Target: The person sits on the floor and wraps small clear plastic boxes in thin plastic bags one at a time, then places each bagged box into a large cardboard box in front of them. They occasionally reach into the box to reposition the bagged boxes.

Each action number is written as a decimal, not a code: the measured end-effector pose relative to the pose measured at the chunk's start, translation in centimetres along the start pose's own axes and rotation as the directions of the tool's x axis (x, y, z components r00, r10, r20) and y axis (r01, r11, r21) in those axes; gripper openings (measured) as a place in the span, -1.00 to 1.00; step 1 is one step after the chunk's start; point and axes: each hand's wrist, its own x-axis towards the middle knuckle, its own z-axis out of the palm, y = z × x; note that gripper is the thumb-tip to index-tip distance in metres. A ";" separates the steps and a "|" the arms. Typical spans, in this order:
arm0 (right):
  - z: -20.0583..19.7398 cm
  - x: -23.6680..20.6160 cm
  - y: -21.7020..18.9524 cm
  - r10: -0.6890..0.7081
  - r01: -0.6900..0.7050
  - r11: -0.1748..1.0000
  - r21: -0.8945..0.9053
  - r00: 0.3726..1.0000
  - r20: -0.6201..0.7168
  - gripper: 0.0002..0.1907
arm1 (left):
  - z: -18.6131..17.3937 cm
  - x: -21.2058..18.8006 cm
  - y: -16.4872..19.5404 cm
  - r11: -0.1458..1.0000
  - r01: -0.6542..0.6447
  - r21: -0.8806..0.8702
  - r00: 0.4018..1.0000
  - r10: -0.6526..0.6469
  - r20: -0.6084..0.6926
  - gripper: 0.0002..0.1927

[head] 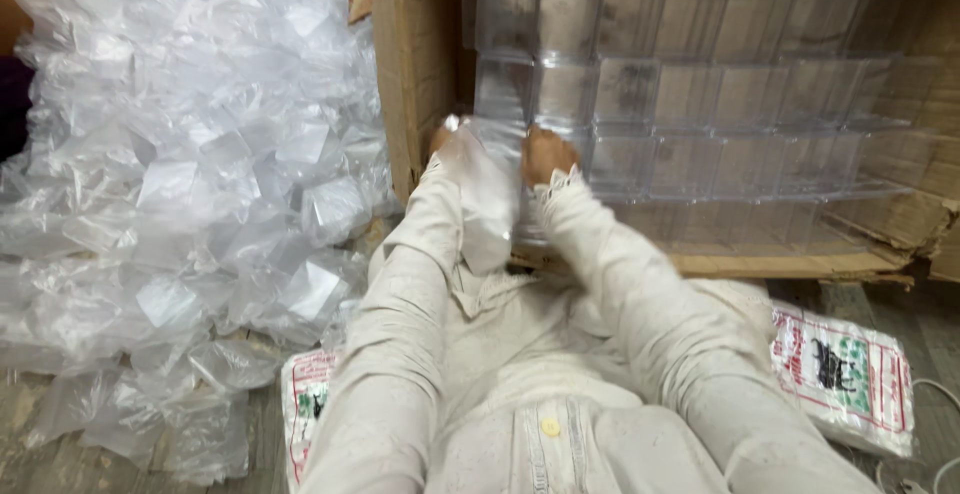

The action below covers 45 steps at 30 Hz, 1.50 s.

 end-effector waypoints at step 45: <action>-3.3 -11.4 -5.1 -0.196 -0.103 0.892 0.441 0.790 0.581 -0.80 | -28.6 -7.6 -17.9 0.911 0.343 0.227 0.814 -0.168 -0.555 -0.29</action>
